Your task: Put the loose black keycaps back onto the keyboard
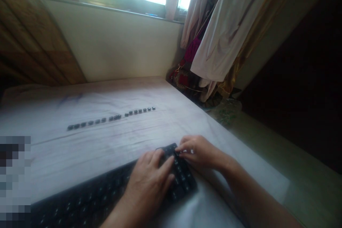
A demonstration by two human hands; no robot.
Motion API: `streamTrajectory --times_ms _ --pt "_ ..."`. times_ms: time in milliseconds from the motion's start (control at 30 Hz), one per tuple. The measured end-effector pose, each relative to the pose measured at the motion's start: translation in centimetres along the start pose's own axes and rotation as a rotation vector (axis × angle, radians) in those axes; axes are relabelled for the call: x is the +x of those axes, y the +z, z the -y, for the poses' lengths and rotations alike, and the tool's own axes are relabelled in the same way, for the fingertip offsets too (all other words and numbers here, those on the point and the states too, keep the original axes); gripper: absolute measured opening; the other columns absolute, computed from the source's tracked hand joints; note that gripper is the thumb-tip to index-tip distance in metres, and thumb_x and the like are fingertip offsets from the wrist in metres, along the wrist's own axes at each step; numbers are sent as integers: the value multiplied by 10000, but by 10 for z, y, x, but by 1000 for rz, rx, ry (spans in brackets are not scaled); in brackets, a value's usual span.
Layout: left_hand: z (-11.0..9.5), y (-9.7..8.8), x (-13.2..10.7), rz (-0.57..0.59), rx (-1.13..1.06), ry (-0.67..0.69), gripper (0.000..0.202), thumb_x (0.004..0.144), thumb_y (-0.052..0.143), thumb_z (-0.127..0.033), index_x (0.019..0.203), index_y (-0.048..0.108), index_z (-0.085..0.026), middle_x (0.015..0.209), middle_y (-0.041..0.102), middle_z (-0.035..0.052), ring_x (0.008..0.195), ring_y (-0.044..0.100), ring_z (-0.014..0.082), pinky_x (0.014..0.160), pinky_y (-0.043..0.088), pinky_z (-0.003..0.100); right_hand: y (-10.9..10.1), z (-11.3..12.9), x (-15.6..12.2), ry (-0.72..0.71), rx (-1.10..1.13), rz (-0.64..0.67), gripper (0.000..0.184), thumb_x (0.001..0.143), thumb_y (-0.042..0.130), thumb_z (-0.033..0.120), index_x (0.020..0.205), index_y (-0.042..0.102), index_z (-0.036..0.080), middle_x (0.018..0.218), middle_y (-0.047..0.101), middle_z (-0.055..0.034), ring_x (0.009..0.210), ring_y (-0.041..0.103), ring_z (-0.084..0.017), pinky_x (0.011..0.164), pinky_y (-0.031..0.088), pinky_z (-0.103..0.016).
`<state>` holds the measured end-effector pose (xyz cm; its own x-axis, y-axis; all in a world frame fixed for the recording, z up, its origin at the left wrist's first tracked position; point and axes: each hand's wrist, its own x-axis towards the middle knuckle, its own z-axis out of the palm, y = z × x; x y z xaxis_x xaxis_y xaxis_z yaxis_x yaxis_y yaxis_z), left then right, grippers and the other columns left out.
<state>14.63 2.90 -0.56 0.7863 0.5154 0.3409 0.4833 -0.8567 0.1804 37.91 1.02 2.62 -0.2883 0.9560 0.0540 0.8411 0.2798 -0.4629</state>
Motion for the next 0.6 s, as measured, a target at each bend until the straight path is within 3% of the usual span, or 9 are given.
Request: streamTrajectory --times_ms 333,600 --pt "-15 -8 20 140 -80 -88 337 917 589 -395 1240 600 -299 1189 583 69 1056 540 286 948 447 492 2 0 0 29 3 -6 178 812 686 197 948 799 215 842 743 -54 730 679 -158 673 473 -227" --pt "-14 -3 16 99 -63 -74 342 919 589 -384 1249 590 -294 1226 581 69 1092 535 294 954 445 490 5 -10 3 64 244 9 193 775 688 177 930 803 190 834 733 -54 749 678 -156 694 486 -226"
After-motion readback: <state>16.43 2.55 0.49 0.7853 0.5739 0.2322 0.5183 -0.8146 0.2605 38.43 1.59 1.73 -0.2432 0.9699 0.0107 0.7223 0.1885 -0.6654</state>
